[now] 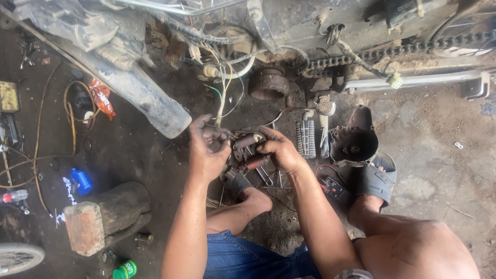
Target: The person is disassembling the engine cover of a motorcycle using a T-handle wrench to remove and inspect the stator assembly.
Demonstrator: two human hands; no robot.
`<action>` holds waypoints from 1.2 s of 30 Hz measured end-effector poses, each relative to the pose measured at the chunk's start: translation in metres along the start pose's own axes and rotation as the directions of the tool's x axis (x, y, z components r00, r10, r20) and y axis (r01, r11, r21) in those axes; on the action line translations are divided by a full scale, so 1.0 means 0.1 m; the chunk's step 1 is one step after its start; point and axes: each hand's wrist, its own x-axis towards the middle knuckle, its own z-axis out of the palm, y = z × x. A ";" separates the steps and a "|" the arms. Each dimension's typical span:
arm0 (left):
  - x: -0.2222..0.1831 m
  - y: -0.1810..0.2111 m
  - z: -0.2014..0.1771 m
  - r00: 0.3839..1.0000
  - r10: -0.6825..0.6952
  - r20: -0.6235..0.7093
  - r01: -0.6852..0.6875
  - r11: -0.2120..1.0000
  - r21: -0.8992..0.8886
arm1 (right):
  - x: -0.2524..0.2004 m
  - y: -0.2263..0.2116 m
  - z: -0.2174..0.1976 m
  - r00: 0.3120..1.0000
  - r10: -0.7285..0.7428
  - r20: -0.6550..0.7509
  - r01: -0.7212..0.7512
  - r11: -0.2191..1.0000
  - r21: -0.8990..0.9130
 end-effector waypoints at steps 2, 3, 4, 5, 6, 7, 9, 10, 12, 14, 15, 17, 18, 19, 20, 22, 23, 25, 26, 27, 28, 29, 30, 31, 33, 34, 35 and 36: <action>-0.01 -0.03 -0.01 0.999 0.046 0.012 -0.045 0.998 -0.046 | -0.08 -0.20 0.18 0.998 0.066 -0.019 -0.065 0.995 0.079; -0.01 -0.05 -0.02 0.995 0.099 0.025 -0.097 0.991 -0.093 | -0.11 -0.30 0.27 0.991 0.127 -0.036 -0.120 0.980 0.158; -0.02 -0.06 -0.02 0.995 0.097 0.025 -0.094 0.991 -0.094 | -0.11 -0.30 0.27 0.991 0.129 -0.036 -0.122 0.980 0.158; -0.03 -0.07 -0.03 0.994 0.108 0.028 -0.105 0.989 -0.105 | -0.11 -0.30 0.28 0.989 0.137 -0.054 -0.125 0.975 0.182; -0.04 -0.08 -0.04 0.992 0.119 0.031 -0.114 0.987 -0.117 | -0.10 -0.29 0.29 0.987 0.145 -0.071 -0.128 0.970 0.206; -0.04 -0.07 -0.05 0.993 0.115 0.030 -0.111 0.987 -0.117 | -0.04 -0.17 0.23 0.986 0.149 -0.071 -0.131 0.970 0.206; -0.04 -0.05 -0.07 0.992 0.118 0.035 -0.112 0.985 -0.131 | 0.08 0.09 0.12 0.983 0.157 -0.092 -0.121 0.943 0.311; -0.04 -0.04 -0.07 0.993 0.114 0.032 -0.109 0.985 -0.132 | 0.09 0.13 0.09 0.983 0.161 -0.091 -0.126 0.943 0.309; -0.05 -0.03 -0.07 0.988 0.153 0.032 -0.147 0.979 -0.144 | 0.12 0.22 0.03 0.986 0.147 -0.072 -0.114 0.933 0.341; -0.05 -0.07 -0.09 0.983 0.180 0.032 -0.173 0.973 -0.150 | 0.09 0.24 0.00 0.990 0.136 -0.046 -0.111 0.931 0.348; -0.05 -0.09 -0.09 0.977 0.211 0.034 -0.203 0.967 -0.155 | 0.08 0.25 -0.02 0.993 0.120 -0.020 -0.105 0.928 0.357; -0.06 -0.04 -0.08 0.977 0.212 0.028 -0.205 0.966 -0.158 | 0.09 0.26 0.00 0.993 0.119 -0.017 -0.104 0.919 0.380; -0.06 -0.02 -0.08 0.976 0.216 0.024 -0.209 0.965 -0.161 | 0.10 0.26 0.01 0.993 0.114 -0.015 -0.098 0.910 0.404; -0.07 -0.03 -0.08 0.977 0.214 0.023 -0.207 0.965 -0.162 | 0.14 0.42 -0.10 0.993 0.116 -0.015 -0.100 0.910 0.403; -0.07 -0.05 -0.08 0.972 0.233 0.021 -0.226 0.957 -0.180 | 0.18 0.57 -0.20 0.994 0.110 -0.010 -0.096 0.908 0.407; -0.08 -0.04 -0.09 0.968 0.251 0.017 -0.243 0.950 -0.199 | 0.23 0.73 -0.30 0.994 0.106 -0.003 -0.096 0.907 0.410; -0.08 -0.02 -0.10 0.968 0.251 0.025 -0.240 0.947 -0.213 | 0.23 0.72 -0.30 0.995 0.103 -0.006 -0.092 0.905 0.416; -0.07 0.00 -0.10 0.968 0.247 0.033 -0.233 0.945 -0.229 | 0.23 0.68 -0.26 0.994 0.106 -0.009 -0.092 0.902 0.421; -0.06 0.01 -0.09 0.970 0.242 0.029 -0.231 0.950 -0.210 | 0.22 0.65 -0.24 0.994 0.106 -0.007 -0.094 0.901 0.423; -0.05 0.01 -0.09 0.971 0.237 0.025 -0.228 0.955 -0.191 | 0.21 0.61 -0.22 0.994 0.107 -0.004 -0.095 0.901 0.424; -0.04 0.00 -0.09 0.972 0.232 0.027 -0.223 0.956 -0.193 | 0.19 0.54 -0.17 0.994 0.112 -0.007 -0.098 0.900 0.425; -0.04 -0.01 -0.09 0.973 0.229 0.021 -0.222 0.959 -0.174 | 0.17 0.47 -0.11 0.995 0.103 -0.014 -0.087 0.899 0.429; -0.02 -0.01 -0.10 0.974 0.227 0.015 -0.222 0.963 -0.155 | 0.15 0.40 -0.06 0.996 0.092 -0.020 -0.075 0.898 0.433; -0.03 -0.03 -0.10 0.975 0.223 0.014 -0.218 0.964 -0.155 | 0.11 0.35 -0.01 0.995 0.096 -0.021 -0.078 0.898 0.433; -0.02 -0.04 -0.12 0.984 0.178 0.003 -0.176 0.975 -0.134 | 0.05 0.24 0.09 0.996 0.080 -0.025 -0.063 0.915 0.398; -0.03 -0.05 -0.12 0.984 0.178 0.005 -0.176 0.975 -0.134 | 0.01 0.16 0.16 0.996 0.080 -0.027 -0.063 0.915 0.399; -0.04 -0.07 -0.12 0.983 0.184 0.007 -0.181 0.972 -0.151 | -0.03 0.08 0.23 0.997 0.074 -0.012 -0.064 0.924 0.377; -0.04 -0.08 -0.12 0.981 0.191 0.010 -0.187 0.968 -0.168 | -0.07 -0.01 0.30 0.998 0.068 0.003 -0.065 0.933 0.354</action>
